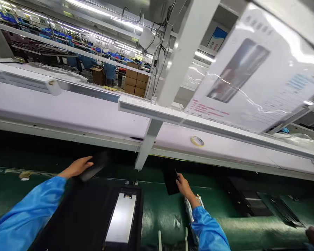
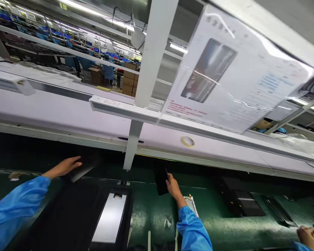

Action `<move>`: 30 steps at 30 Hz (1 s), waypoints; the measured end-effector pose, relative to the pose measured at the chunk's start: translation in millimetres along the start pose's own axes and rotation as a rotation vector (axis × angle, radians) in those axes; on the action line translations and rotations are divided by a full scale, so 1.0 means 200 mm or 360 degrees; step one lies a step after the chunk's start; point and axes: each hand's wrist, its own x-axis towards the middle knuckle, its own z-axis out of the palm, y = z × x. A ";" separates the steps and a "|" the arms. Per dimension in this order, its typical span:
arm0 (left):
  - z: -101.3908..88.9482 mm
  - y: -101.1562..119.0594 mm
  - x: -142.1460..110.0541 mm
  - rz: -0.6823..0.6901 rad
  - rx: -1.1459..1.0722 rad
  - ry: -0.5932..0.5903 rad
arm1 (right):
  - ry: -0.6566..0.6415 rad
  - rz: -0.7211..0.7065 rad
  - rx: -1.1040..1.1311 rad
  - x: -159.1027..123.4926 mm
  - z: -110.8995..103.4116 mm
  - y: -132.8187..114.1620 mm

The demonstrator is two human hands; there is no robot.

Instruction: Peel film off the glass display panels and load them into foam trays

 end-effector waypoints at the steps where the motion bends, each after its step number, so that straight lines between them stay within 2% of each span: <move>1: -0.07 0.01 -0.16 -0.0069 -0.0076 -0.0046 | -0.0003 -0.0049 0.0255 -0.11 -0.03 0.03; 3: -0.13 0.07 -0.52 -0.0267 -0.0409 -0.0234 | -0.0045 -0.0123 0.0654 -0.35 -0.05 0.08; 5: -0.08 0.19 -0.90 -0.0498 -0.0783 -0.0425 | -0.0090 -0.0169 0.0859 -0.57 -0.03 0.09; 8: 0.13 0.40 -1.39 -0.0707 -0.1167 -0.0473 | -0.0114 -0.0308 0.0926 -0.84 0.02 0.04; 10: 0.30 0.48 -1.61 -0.0710 -0.1359 -0.0590 | -0.0126 -0.0412 0.0857 -0.97 0.04 -0.01; 12: 0.41 0.52 -1.76 -0.0641 -0.1434 -0.0725 | -0.0154 -0.0511 0.0759 -1.06 0.05 -0.07; 15: 0.45 0.53 -1.88 -0.0442 -0.1285 -0.0847 | -0.0235 -0.0619 0.0668 -1.14 0.05 -0.12; 18: 0.37 0.57 -1.93 -0.0151 -0.0904 -0.1060 | -0.0378 -0.0647 0.0667 -1.20 0.05 -0.17; 21: 0.30 0.67 -1.93 0.0097 -0.0546 -0.1393 | -0.0618 -0.0691 0.0720 -1.27 0.06 -0.25; 23: 0.29 0.73 -1.92 0.0218 -0.0403 -0.1542 | -0.0802 -0.0743 0.0731 -1.34 0.08 -0.34; 25: 0.29 0.78 -1.91 0.0378 -0.0209 -0.1596 | -0.0971 -0.0793 0.0719 -1.44 0.12 -0.44; 27: 0.29 0.80 -1.91 0.0542 0.0008 -0.1568 | -0.1097 -0.0820 0.0699 -1.54 0.18 -0.54; 30: 0.23 0.78 -1.90 0.0655 0.0151 -0.1514 | -0.1233 -0.0776 0.0700 -1.68 0.30 -0.72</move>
